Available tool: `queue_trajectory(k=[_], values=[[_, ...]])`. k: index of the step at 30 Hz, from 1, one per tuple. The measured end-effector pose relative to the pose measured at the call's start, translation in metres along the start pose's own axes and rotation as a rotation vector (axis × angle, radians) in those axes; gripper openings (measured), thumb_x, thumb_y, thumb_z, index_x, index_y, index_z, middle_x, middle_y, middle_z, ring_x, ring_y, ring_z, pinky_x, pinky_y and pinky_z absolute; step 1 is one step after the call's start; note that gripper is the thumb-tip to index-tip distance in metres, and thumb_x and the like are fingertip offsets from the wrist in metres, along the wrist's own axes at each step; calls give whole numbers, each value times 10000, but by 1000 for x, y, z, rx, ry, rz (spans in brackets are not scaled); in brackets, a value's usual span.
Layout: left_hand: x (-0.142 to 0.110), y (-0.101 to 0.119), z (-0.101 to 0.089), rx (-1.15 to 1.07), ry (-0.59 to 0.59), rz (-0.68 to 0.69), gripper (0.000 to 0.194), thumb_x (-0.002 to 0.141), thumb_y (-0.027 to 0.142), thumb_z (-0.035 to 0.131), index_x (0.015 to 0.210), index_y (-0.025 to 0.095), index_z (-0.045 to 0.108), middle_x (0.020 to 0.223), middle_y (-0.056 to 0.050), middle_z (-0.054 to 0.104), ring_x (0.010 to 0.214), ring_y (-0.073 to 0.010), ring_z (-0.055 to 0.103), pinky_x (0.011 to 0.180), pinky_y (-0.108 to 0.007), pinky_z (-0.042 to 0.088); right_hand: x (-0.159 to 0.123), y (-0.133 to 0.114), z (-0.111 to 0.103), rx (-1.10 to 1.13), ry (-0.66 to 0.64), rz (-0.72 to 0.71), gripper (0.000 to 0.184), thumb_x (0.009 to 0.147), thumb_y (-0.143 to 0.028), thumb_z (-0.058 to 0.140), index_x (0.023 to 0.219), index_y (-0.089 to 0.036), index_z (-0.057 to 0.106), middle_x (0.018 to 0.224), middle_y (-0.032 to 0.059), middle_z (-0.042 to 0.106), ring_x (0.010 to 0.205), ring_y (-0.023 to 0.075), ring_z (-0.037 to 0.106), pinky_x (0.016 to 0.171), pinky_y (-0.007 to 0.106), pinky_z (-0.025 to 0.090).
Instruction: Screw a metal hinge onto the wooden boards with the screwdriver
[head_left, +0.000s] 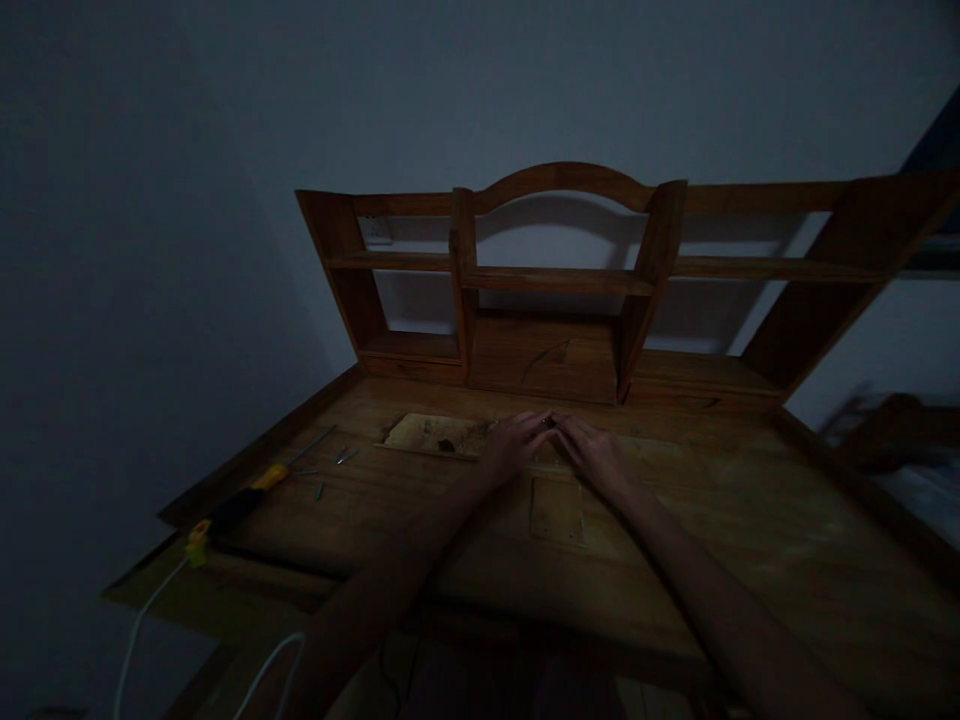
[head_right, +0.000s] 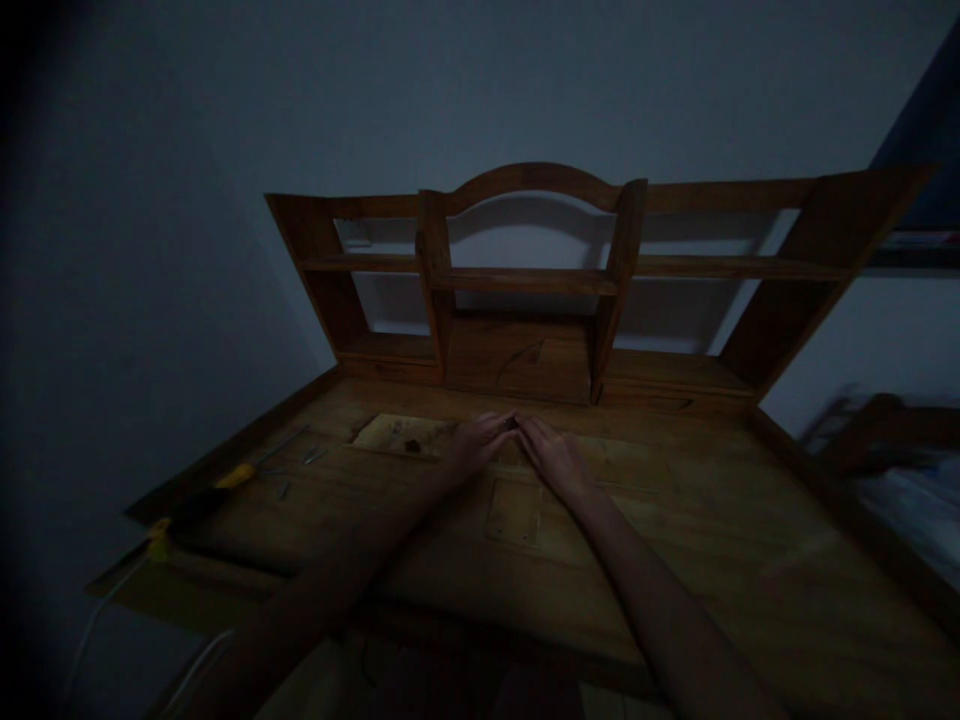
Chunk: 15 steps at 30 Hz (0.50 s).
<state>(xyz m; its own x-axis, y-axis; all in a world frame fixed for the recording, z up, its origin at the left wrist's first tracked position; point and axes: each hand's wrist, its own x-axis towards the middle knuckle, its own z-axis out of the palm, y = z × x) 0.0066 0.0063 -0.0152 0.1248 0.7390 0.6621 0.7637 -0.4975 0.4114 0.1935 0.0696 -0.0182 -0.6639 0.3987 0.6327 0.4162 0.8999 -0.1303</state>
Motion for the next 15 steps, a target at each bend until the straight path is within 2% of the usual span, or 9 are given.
queue_trajectory(k=[6, 11, 15], values=[[0, -2, 1, -14, -27, 30, 381, 968, 355, 533, 1313, 196, 559, 1156, -82, 663, 1054, -193, 641, 908, -315, 528, 0, -2, -5, 20, -11, 19, 348, 1009, -317, 389, 1298, -204, 547, 1208, 100, 669, 1024, 228, 678, 860, 379, 562], [0, -1, -2, -35, -28, 9, 322, 987, 214, 460, 1279, 186, 590, 1152, -80, 661, 1058, -184, 633, 925, -317, 516, 2, -4, -7, 40, -14, 37, 314, 1008, -315, 392, 1234, -217, 586, 1164, 84, 684, 985, 215, 687, 836, 344, 558], [-1, -1, -2, -33, -44, -6, 346, 940, 216, 529, 1279, 213, 598, 1108, -61, 670, 1005, -176, 647, 889, -298, 525, 1, -4, -6, 56, -3, 43, 293, 1001, -306, 407, 1210, -227, 595, 1145, 79, 690, 995, 221, 683, 833, 351, 558]])
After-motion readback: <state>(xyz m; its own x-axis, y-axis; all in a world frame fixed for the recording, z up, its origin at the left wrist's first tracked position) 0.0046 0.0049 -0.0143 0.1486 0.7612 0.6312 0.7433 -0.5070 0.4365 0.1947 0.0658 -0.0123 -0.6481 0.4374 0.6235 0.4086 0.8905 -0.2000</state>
